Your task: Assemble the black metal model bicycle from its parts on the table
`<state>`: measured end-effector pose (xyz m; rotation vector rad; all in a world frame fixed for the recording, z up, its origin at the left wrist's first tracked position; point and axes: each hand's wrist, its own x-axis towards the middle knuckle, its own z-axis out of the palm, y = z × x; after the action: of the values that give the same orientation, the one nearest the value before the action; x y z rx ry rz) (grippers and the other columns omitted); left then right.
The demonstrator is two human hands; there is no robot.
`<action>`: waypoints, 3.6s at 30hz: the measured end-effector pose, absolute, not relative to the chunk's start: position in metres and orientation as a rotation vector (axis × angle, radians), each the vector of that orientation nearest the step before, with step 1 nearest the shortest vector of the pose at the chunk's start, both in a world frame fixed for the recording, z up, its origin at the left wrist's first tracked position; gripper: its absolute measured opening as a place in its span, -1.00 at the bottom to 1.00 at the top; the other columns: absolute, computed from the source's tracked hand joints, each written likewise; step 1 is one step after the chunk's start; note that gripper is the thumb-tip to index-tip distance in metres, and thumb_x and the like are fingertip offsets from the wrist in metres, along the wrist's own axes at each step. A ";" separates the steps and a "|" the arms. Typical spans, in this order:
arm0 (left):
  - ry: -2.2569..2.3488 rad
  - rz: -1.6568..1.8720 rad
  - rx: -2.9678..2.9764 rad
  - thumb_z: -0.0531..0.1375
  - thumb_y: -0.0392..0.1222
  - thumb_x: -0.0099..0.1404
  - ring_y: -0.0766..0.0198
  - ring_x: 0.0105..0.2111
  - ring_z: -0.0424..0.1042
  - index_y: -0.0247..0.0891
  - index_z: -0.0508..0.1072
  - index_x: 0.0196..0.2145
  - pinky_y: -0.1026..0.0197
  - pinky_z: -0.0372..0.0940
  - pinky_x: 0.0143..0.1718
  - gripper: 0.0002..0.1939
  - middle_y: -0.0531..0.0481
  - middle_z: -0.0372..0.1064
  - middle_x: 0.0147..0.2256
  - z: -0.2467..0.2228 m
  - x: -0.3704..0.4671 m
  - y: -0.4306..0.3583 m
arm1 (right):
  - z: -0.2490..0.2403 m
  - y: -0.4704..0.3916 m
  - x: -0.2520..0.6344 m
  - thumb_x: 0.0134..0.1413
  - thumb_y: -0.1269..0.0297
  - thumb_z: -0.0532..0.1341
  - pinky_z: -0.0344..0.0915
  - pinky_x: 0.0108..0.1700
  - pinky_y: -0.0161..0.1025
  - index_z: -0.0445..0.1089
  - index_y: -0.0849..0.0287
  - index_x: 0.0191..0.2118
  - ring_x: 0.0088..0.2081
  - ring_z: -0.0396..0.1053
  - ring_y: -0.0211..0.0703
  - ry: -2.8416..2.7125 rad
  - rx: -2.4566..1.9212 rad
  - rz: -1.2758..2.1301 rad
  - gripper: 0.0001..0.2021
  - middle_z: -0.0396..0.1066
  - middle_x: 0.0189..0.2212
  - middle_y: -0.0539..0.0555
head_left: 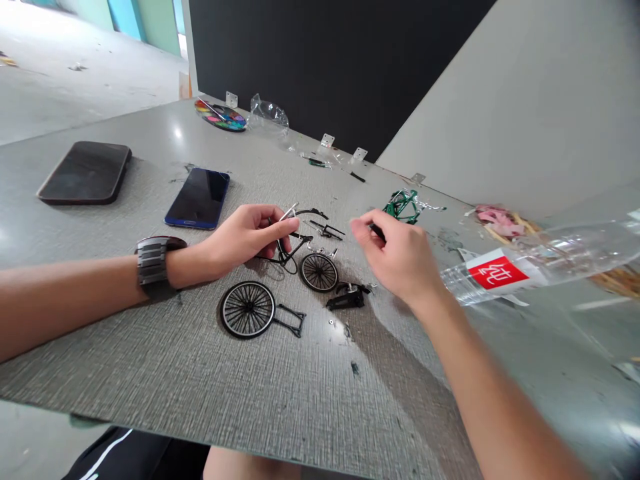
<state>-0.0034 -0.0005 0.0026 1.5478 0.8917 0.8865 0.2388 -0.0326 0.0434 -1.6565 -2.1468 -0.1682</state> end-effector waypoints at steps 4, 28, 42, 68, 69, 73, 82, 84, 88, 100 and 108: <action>0.896 0.870 1.569 0.18 0.04 0.35 0.46 -0.57 0.27 -0.30 0.39 -0.41 0.39 0.11 -0.62 -0.67 -0.05 0.47 -0.41 0.004 -0.004 -0.001 | 0.033 -0.025 0.243 0.28 0.14 0.14 0.14 -0.37 -0.24 0.44 0.07 -0.29 -0.46 0.29 -0.24 -2.308 -1.711 -0.025 -0.81 0.42 -0.45 -0.03; 0.761 0.863 1.480 0.21 0.22 0.26 0.46 -0.56 0.26 -0.28 0.35 -0.36 0.33 0.15 -0.54 -0.56 -0.04 0.46 -0.39 -0.001 -0.002 0.009 | 0.007 -0.002 0.282 0.20 -0.02 0.08 0.25 -0.46 -0.08 0.31 0.01 -0.39 -0.52 0.41 -0.02 -2.291 -1.739 0.109 -0.73 0.50 -0.48 0.14; 0.804 0.892 1.400 0.24 0.21 0.23 0.45 -0.58 0.24 -0.27 0.33 -0.39 0.34 0.13 -0.56 -0.56 -0.05 0.46 -0.41 0.000 0.004 0.009 | 0.039 -0.036 0.230 0.12 -0.12 0.23 0.21 -0.58 -0.23 0.43 0.01 -0.32 -0.61 0.26 -0.21 -1.733 -1.346 0.178 -0.70 0.47 -0.50 0.02; 0.942 0.929 1.377 0.21 0.20 0.27 0.47 -0.56 0.24 -0.29 0.40 -0.35 0.38 0.03 -0.63 -0.57 0.00 0.41 -0.41 -0.008 -0.001 0.004 | 0.006 -0.026 0.233 0.19 0.24 0.28 0.33 -0.13 -0.23 0.55 0.06 -0.30 -0.22 0.50 -0.17 -2.194 -1.347 0.173 -0.90 0.57 -0.28 -0.02; 0.951 0.911 1.360 0.22 0.21 0.27 0.47 -0.57 0.24 -0.29 0.40 -0.35 0.39 0.04 -0.63 -0.56 0.01 0.40 -0.40 -0.008 -0.001 0.003 | 0.005 -0.025 0.236 0.20 0.23 0.28 0.32 -0.13 -0.24 0.55 0.06 -0.29 -0.21 0.50 -0.18 -2.197 -1.365 0.180 -0.89 0.57 -0.27 -0.02; 0.965 0.902 1.290 0.25 0.20 0.23 0.45 -0.56 0.24 -0.28 0.40 -0.37 0.41 0.08 -0.65 -0.57 0.02 0.38 -0.42 -0.008 0.000 0.000 | 0.018 -0.024 0.251 0.26 0.19 0.21 0.30 -0.14 -0.23 0.57 0.03 -0.18 -0.19 0.48 -0.18 -2.305 -1.452 0.127 -0.82 0.55 -0.16 0.00; 0.955 0.919 1.309 0.29 0.20 0.19 0.45 -0.56 0.25 -0.31 0.43 -0.38 0.42 0.15 -0.63 -0.55 0.00 0.40 -0.44 -0.010 -0.001 0.001 | 0.057 -0.030 0.285 0.13 0.29 0.27 0.25 -0.23 -0.19 0.55 -0.01 -0.30 -0.33 0.42 -0.21 -2.518 -1.688 0.512 -0.91 0.56 -0.34 -0.05; 0.954 0.923 1.310 0.29 0.20 0.19 0.45 -0.56 0.24 -0.30 0.43 -0.38 0.41 0.15 -0.63 -0.56 0.00 0.40 -0.44 -0.010 -0.001 0.001 | 0.056 -0.032 0.281 0.12 0.31 0.26 0.23 -0.25 -0.19 0.55 -0.01 -0.29 -0.34 0.41 -0.20 -2.528 -1.700 0.530 -0.90 0.56 -0.35 -0.04; 0.955 0.925 1.321 0.28 0.19 0.21 0.46 -0.54 0.25 -0.29 0.43 -0.38 0.42 0.16 -0.60 -0.57 0.02 0.41 -0.41 -0.009 0.000 0.001 | 0.055 -0.035 0.269 0.13 0.25 0.26 0.19 -0.35 -0.20 0.56 0.01 -0.28 -0.42 0.35 -0.21 -2.511 -1.769 0.517 -0.90 0.53 -0.39 0.00; 0.948 0.859 1.504 0.20 0.12 0.31 0.45 -0.54 0.26 -0.28 0.36 -0.36 0.37 0.13 -0.57 -0.63 0.01 0.44 -0.42 -0.004 0.000 0.001 | 0.047 -0.034 0.257 0.13 0.24 0.27 0.19 -0.34 -0.19 0.48 0.04 -0.40 -0.40 0.41 -0.18 -2.572 -1.711 0.592 -0.90 0.53 -0.42 -0.02; 0.918 0.873 1.520 0.19 0.13 0.31 0.44 -0.55 0.26 -0.27 0.35 -0.37 0.37 0.10 -0.61 -0.63 0.00 0.46 -0.40 -0.003 0.000 0.000 | 0.034 -0.029 0.243 0.35 0.17 0.07 0.30 -0.15 -0.14 0.48 0.07 -0.14 -0.16 0.45 -0.09 -2.312 -1.529 0.137 -0.75 0.54 -0.14 0.08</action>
<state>-0.0001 -0.0002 -0.0027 1.5205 0.9184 0.8725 0.2435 -0.0287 0.0345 -1.5291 -2.3115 0.1368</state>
